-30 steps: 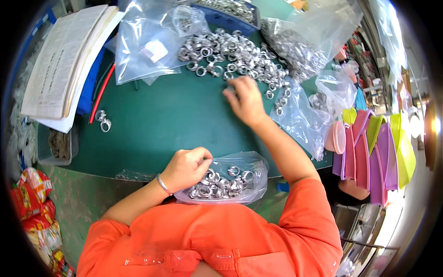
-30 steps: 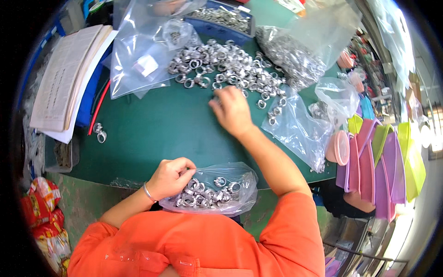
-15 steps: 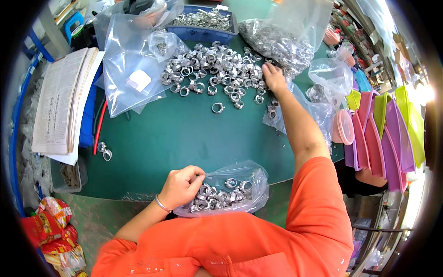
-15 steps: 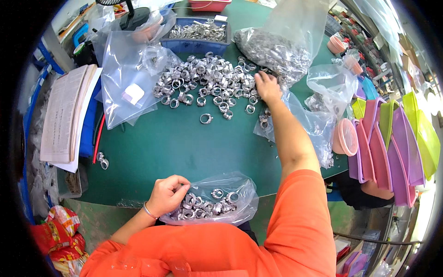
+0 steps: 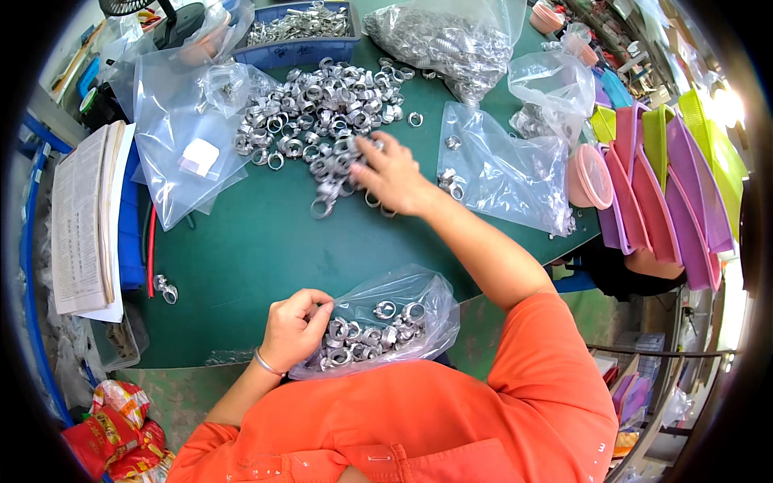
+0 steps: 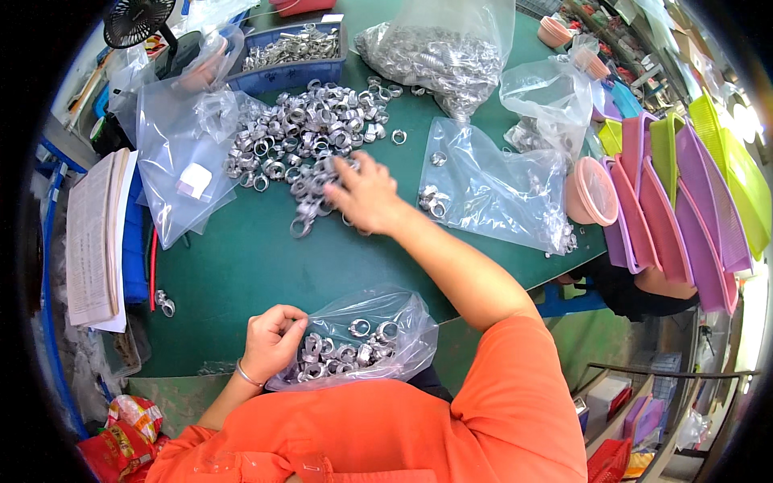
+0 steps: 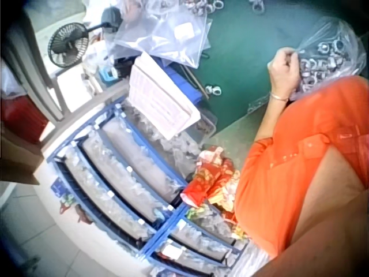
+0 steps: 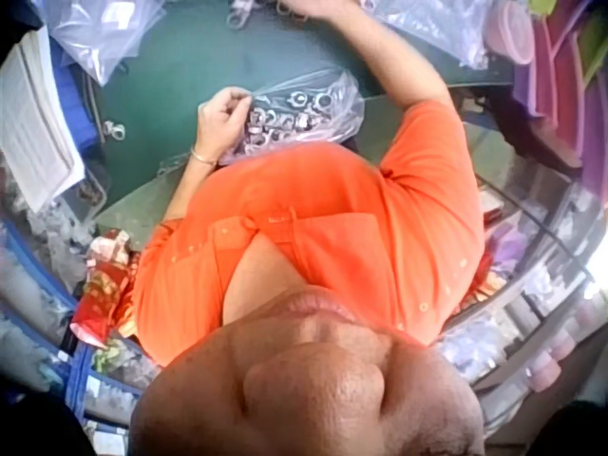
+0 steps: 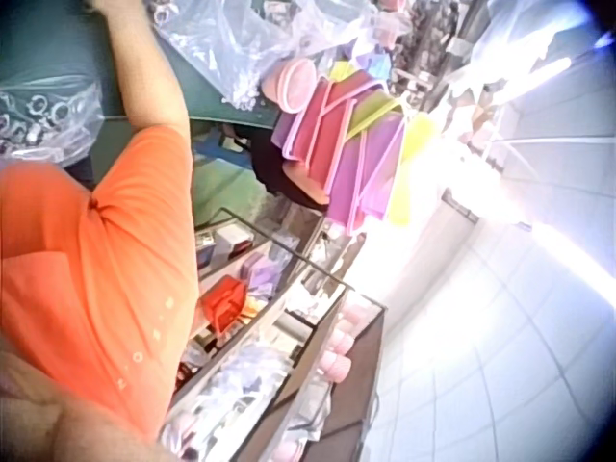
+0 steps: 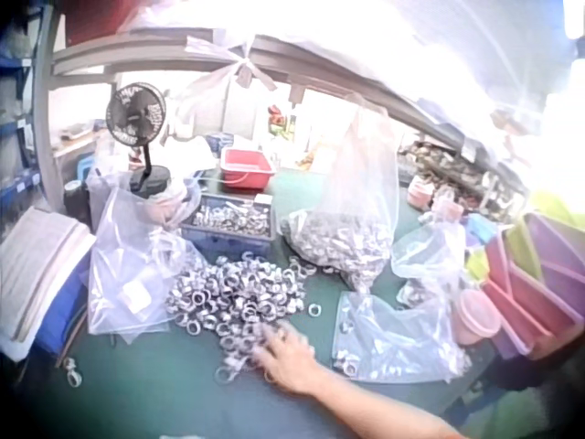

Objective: The person pours metal rings from a large plastic bag onto a green table, then repeatedly picks up individual rings and places them into a smaller clear plastic bag. The person continues this one-at-a-time transfer until the end of the clip.

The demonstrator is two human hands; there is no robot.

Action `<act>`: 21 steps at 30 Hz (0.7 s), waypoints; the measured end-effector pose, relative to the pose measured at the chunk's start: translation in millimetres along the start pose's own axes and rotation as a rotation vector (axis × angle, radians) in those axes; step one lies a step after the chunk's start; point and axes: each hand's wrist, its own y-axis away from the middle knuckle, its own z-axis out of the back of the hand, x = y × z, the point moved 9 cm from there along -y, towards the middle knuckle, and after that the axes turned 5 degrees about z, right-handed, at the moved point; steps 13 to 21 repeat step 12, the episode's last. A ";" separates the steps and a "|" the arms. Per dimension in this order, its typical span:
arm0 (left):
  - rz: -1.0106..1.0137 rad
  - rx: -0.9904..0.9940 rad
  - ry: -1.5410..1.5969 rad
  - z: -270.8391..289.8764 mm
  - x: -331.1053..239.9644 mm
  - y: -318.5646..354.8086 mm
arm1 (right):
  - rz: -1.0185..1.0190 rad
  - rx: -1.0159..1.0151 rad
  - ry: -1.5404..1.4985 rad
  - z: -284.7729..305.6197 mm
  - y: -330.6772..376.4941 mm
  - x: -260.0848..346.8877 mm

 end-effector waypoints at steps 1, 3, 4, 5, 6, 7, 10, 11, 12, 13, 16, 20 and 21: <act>0.003 -0.003 0.006 0.3 1.0 -0.1 | 0.068 0.026 -0.028 0.4 8.5 19.6; 0.005 0.000 0.009 0.8 0.3 1.8 | 0.309 -0.060 -0.437 14.6 4.5 26.4; 0.005 0.000 0.008 1.0 -0.6 1.2 | 0.296 -0.252 -0.202 35.8 4.9 11.5; 0.008 -0.009 0.001 1.5 -0.6 2.2 | 0.327 -0.464 0.068 61.6 8.8 2.4; 0.010 -0.012 0.026 0.6 2.4 2.8 | 0.105 -0.537 0.259 80.5 12.7 -20.1; 0.008 -0.001 0.028 -0.7 0.4 2.2 | -0.105 -0.615 0.338 83.2 22.2 -61.7; 0.027 0.023 0.025 -0.9 -0.2 1.9 | -0.285 -0.285 -0.046 55.3 30.2 -119.2; 0.021 0.024 0.024 -1.0 -0.3 2.2 | -0.112 -0.225 -0.225 42.3 28.2 -113.7; 0.015 0.026 0.022 -1.0 -0.1 1.6 | -0.024 -0.191 -0.246 28.4 29.2 -108.2; 0.015 0.026 0.022 -1.0 -0.1 1.6 | -0.024 -0.191 -0.246 28.4 29.2 -108.2; 0.015 0.026 0.022 -1.0 -0.1 1.6 | -0.024 -0.191 -0.246 28.4 29.2 -108.2; 0.015 0.026 0.022 -1.0 -0.1 1.6 | -0.024 -0.191 -0.246 28.4 29.2 -108.2; 0.015 0.026 0.022 -1.0 -0.1 1.6 | -0.024 -0.191 -0.246 28.4 29.2 -108.2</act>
